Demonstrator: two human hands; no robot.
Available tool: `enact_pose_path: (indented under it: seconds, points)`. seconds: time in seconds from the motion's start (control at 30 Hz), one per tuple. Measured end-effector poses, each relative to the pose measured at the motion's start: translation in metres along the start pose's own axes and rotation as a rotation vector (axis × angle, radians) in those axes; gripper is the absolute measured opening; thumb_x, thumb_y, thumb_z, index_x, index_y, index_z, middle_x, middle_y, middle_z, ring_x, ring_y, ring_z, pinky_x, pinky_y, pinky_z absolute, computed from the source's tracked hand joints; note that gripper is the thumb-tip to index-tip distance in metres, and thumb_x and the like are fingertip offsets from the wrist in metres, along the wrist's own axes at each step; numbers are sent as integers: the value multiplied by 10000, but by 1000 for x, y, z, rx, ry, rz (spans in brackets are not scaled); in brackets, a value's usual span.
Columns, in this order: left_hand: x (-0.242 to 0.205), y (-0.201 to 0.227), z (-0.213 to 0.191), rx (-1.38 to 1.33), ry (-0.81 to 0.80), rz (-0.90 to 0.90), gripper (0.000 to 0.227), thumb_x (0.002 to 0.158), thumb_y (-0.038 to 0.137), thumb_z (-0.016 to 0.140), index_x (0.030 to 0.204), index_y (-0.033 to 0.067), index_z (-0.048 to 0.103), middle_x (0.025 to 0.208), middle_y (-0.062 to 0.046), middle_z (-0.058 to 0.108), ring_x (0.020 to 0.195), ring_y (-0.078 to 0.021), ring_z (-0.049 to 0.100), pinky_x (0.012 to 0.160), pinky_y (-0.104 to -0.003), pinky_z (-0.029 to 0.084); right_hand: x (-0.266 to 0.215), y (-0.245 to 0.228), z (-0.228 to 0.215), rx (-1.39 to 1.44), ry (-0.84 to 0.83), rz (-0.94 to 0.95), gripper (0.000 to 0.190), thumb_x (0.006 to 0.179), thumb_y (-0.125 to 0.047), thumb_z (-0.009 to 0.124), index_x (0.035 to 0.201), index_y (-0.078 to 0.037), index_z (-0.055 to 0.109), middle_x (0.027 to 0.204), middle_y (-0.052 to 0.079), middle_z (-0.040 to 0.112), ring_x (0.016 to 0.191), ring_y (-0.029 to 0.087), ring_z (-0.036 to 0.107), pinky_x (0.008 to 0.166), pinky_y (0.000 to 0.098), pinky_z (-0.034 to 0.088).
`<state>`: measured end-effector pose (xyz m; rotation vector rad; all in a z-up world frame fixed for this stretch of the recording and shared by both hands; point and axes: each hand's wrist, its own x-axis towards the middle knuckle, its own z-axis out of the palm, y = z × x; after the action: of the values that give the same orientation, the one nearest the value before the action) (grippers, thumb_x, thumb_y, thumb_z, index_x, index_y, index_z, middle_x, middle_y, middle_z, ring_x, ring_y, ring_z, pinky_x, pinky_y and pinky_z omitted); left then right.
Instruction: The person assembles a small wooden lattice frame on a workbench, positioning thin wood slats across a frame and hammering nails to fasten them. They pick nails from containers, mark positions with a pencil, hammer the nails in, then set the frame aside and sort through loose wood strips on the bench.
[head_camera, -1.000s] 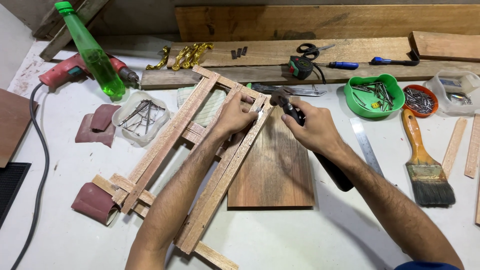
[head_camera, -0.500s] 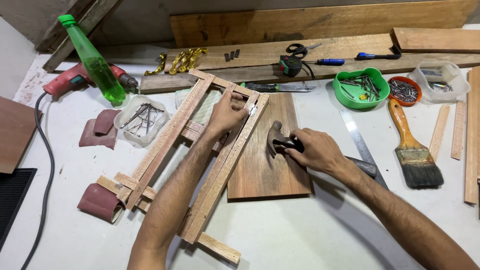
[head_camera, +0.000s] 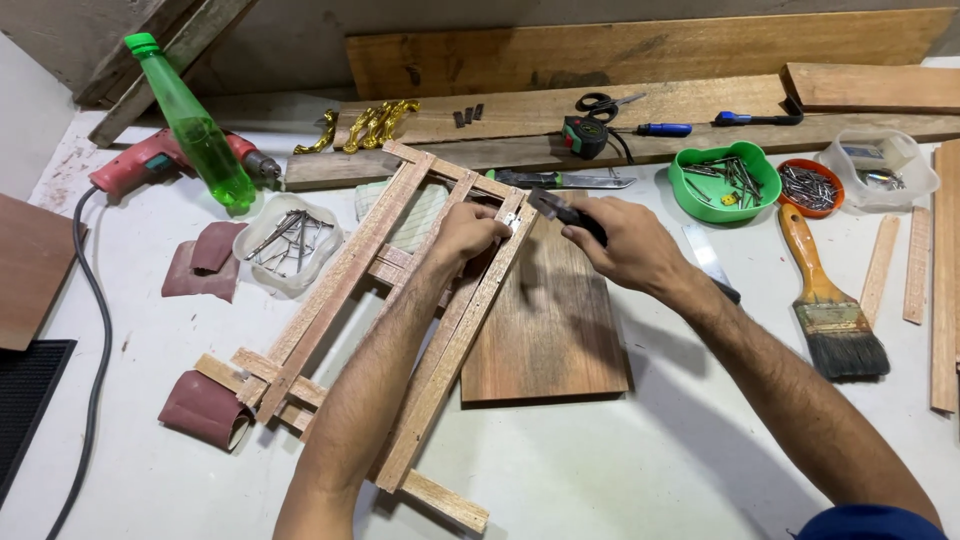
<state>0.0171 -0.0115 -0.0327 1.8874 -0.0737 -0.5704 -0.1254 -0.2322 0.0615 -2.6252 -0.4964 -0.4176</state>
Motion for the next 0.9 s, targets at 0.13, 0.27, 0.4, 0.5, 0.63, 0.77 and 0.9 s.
enact_pose_path:
  seconds: [0.13, 0.27, 0.4, 0.5, 0.63, 0.77, 0.9]
  points:
    - [11, -5, -2, 28, 0, 31, 70, 800, 80, 822, 858, 43, 806, 711, -51, 713, 550, -81, 554, 529, -279, 448, 6, -10, 13, -109, -92, -12, 338, 974, -301, 676, 1219, -68, 661, 846, 126, 670, 636, 251, 653, 515, 393, 543]
    - [32, -24, -1, 6, 0, 45, 42, 835, 60, 782, 853, 32, 808, 653, -26, 653, 528, -97, 476, 507, -304, 372, 4, 3, 34, -215, -95, -102, 322, 1007, -311, 673, 1210, -64, 633, 827, 116, 672, 664, 251, 673, 526, 394, 550]
    - [18, -10, -1, 75, 4, 41, 47, 819, 75, 804, 861, 75, 826, 682, -18, 698, 557, -79, 505, 567, -288, 443, 1, 15, 37, -204, -77, -130, 361, 1001, -311, 656, 1241, -47, 610, 848, 126, 676, 640, 238, 674, 486, 378, 559]
    - [21, -13, 0, 27, -10, 47, 112, 800, 74, 795, 900, 121, 816, 742, 3, 749, 599, -68, 589, 614, -299, 515, 0, 5, 30, -191, 38, -305, 344, 999, -292, 644, 1244, -54, 598, 910, 128, 689, 705, 254, 683, 524, 365, 572]
    - [9, -4, -1, 103, 5, 35, 123, 783, 125, 871, 882, 79, 814, 814, -28, 743, 682, -87, 591, 682, -325, 512, 3, 18, 44, -341, -155, -185, 316, 1025, -329, 646, 1205, -75, 593, 837, 109, 676, 681, 243, 684, 547, 371, 578]
    - [19, -11, -2, 22, -20, -30, 142, 788, 113, 836, 928, 99, 816, 844, -72, 756, 684, -160, 565, 673, -403, 495, 5, 10, 36, -249, -50, -198, 347, 1012, -317, 628, 1216, -38, 593, 838, 127, 666, 679, 272, 676, 544, 390, 576]
    - [18, -9, 0, 49, -2, 29, 148, 781, 87, 826, 928, 70, 824, 837, -38, 761, 721, -103, 615, 720, -375, 557, 8, 12, 36, -304, -139, -126, 332, 1011, -331, 626, 1187, -51, 611, 820, 122, 663, 662, 282, 672, 534, 411, 564]
